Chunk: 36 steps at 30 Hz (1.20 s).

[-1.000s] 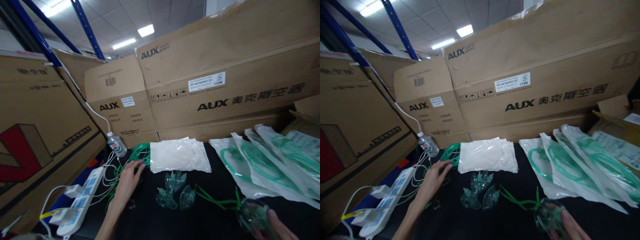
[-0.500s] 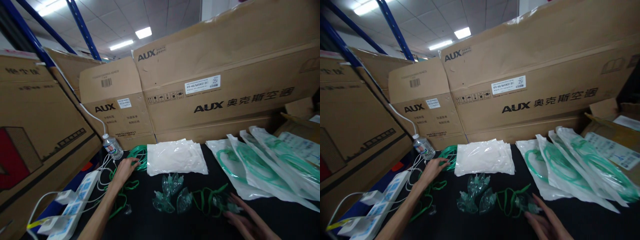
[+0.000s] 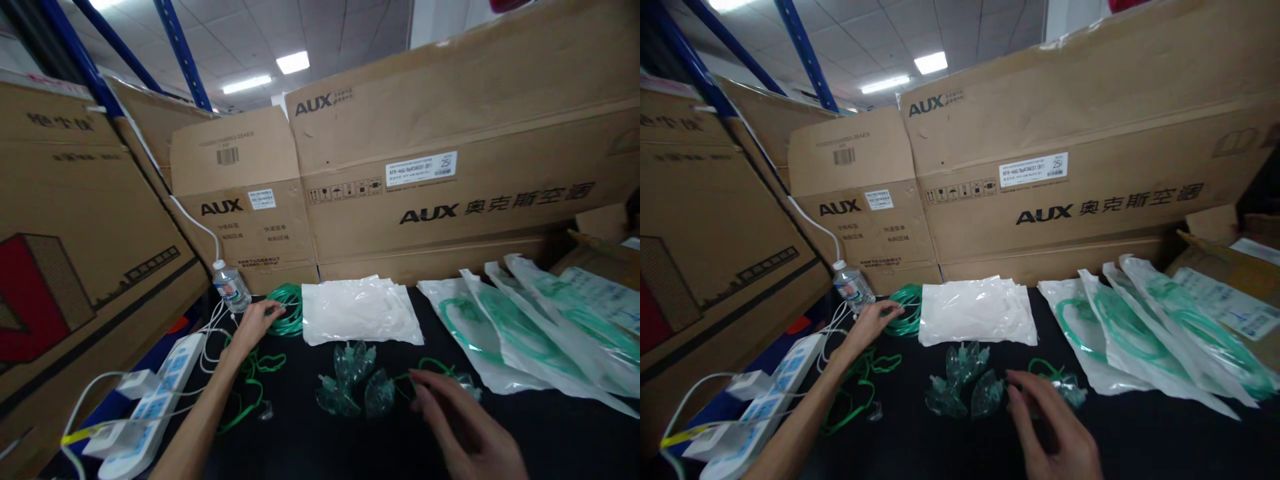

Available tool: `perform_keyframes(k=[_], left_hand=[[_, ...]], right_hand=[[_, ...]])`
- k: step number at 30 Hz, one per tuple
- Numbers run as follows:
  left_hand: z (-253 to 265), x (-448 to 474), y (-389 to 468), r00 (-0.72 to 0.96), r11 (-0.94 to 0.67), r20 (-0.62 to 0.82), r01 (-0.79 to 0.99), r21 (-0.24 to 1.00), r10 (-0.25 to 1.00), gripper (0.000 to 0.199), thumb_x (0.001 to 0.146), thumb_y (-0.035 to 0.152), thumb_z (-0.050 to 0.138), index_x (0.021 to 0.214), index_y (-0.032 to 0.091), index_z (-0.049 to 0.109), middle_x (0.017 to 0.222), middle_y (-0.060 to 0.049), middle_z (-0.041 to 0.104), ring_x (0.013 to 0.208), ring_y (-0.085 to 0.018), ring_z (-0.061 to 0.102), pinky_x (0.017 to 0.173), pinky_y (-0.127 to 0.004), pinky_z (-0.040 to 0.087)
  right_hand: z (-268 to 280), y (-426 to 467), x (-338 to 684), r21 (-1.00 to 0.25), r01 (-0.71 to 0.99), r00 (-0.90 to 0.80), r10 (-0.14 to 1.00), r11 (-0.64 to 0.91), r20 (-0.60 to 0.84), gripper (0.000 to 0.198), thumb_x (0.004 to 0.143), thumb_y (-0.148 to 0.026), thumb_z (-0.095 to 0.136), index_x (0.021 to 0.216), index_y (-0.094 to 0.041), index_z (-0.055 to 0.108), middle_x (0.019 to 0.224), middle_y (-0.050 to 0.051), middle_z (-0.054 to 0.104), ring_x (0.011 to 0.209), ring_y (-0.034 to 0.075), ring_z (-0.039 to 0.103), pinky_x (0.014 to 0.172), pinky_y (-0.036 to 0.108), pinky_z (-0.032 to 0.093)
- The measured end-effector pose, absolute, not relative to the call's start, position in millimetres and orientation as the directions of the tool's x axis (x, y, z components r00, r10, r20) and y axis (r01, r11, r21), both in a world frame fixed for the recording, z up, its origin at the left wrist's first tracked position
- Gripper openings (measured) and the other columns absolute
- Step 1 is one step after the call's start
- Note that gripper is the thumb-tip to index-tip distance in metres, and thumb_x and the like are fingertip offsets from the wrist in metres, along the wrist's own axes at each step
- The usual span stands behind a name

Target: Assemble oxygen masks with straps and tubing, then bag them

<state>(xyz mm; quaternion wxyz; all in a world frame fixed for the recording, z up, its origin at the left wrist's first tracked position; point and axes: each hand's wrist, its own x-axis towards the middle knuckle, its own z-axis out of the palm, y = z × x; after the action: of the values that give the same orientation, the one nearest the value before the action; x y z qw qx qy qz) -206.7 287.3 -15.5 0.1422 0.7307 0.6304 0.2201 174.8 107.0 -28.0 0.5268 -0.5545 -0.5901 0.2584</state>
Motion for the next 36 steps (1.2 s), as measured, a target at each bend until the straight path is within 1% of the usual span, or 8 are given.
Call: perform_keyframes(k=[2,4,6,8,15,24,30,36], left_hand=[[-17,-208,287,0.059,-0.159,0.205,0.842,0.515,0.977,0.03,0.099,0.036,0.065,0.122,0.017,0.066,0.124,-0.009,0.069,0.105,-0.025,0.07,0.09,-0.046,0.059],[-19,-207,285,0.016,-0.164,0.268,0.826,0.539,0.963,0.03,0.099,0.036,0.065,0.123,0.017,0.066,0.123,-0.009,0.069,0.105,-0.025,0.07,0.09,-0.046,0.059],[-21,-204,283,-0.017,-0.179,0.329,0.813,0.554,0.944,0.03,0.099,0.036,0.065,0.123,0.017,0.066,0.123,-0.009,0.069,0.105,-0.025,0.07,0.09,-0.046,0.059],[-25,-198,280,-0.032,-0.207,0.386,0.802,0.56,0.922,0.029,0.099,0.035,0.065,0.122,0.017,0.066,0.123,-0.009,0.069,0.104,-0.025,0.07,0.09,-0.046,0.059],[-33,-177,270,0.048,-0.354,0.493,0.755,0.552,0.869,0.025,0.1,0.034,0.065,0.118,0.017,0.068,0.121,-0.009,0.07,0.105,-0.024,0.07,0.092,-0.046,0.059],[-25,-199,288,-0.139,-0.206,0.435,0.727,0.655,0.89,0.031,0.1,0.035,0.065,0.125,0.017,0.065,0.124,-0.01,0.068,0.104,-0.024,0.07,0.089,-0.046,0.06],[-19,-210,290,-0.128,-0.188,0.394,0.721,0.667,0.91,0.031,0.099,0.035,0.065,0.125,0.017,0.065,0.124,-0.01,0.068,0.103,-0.024,0.07,0.087,-0.045,0.06],[-29,-189,279,0.06,-0.318,0.42,0.751,0.579,0.906,0.026,0.1,0.034,0.065,0.12,0.017,0.067,0.121,-0.009,0.07,0.103,-0.024,0.07,0.09,-0.045,0.059]], right_hand=[[-11,134,133,-0.982,0.137,-0.066,0.991,0.128,0.12,0.037,0.094,-0.055,0.063,0.096,-0.021,0.078,0.086,0.008,0.077,0.083,0.025,0.073,0.076,0.033,0.059],[-1,171,89,-0.994,0.087,-0.218,0.975,0.068,0.047,0.041,0.097,-0.054,0.06,0.091,-0.018,0.077,0.076,0.005,0.073,0.074,0.022,0.072,0.07,0.033,0.059],[3,213,48,-0.997,0.079,-0.3,0.953,0.0,-0.024,0.032,0.101,-0.044,0.061,0.098,-0.015,0.074,0.087,0.005,0.074,0.073,0.019,0.071,0.071,0.035,0.06],[4,255,14,-0.994,0.082,-0.337,0.936,-0.077,-0.101,0.03,0.1,-0.037,0.065,0.122,-0.017,0.065,0.116,0.008,0.071,0.093,0.021,0.072,0.08,0.041,0.061],[3,329,-40,-0.981,0.114,-0.373,0.909,-0.156,-0.188,0.036,0.099,-0.035,0.067,0.131,-0.019,0.062,0.132,0.01,0.065,0.109,0.026,0.068,0.09,0.048,0.059],[-26,331,-42,-0.927,0.23,-0.329,0.872,-0.298,-0.362,0.034,0.1,-0.035,0.066,0.13,-0.02,0.063,0.132,0.01,0.065,0.109,0.026,0.068,0.09,0.047,0.059],[-31,329,-51,-0.954,0.088,-0.284,0.911,-0.287,-0.3,0.036,0.099,-0.034,0.067,0.132,-0.019,0.061,0.132,0.01,0.065,0.108,0.026,0.069,0.09,0.048,0.059],[-28,331,-59,-0.966,-0.049,-0.305,0.925,-0.255,-0.229,0.036,0.099,-0.035,0.067,0.131,-0.019,0.062,0.132,0.01,0.065,0.108,0.026,0.069,0.09,0.048,0.059]])
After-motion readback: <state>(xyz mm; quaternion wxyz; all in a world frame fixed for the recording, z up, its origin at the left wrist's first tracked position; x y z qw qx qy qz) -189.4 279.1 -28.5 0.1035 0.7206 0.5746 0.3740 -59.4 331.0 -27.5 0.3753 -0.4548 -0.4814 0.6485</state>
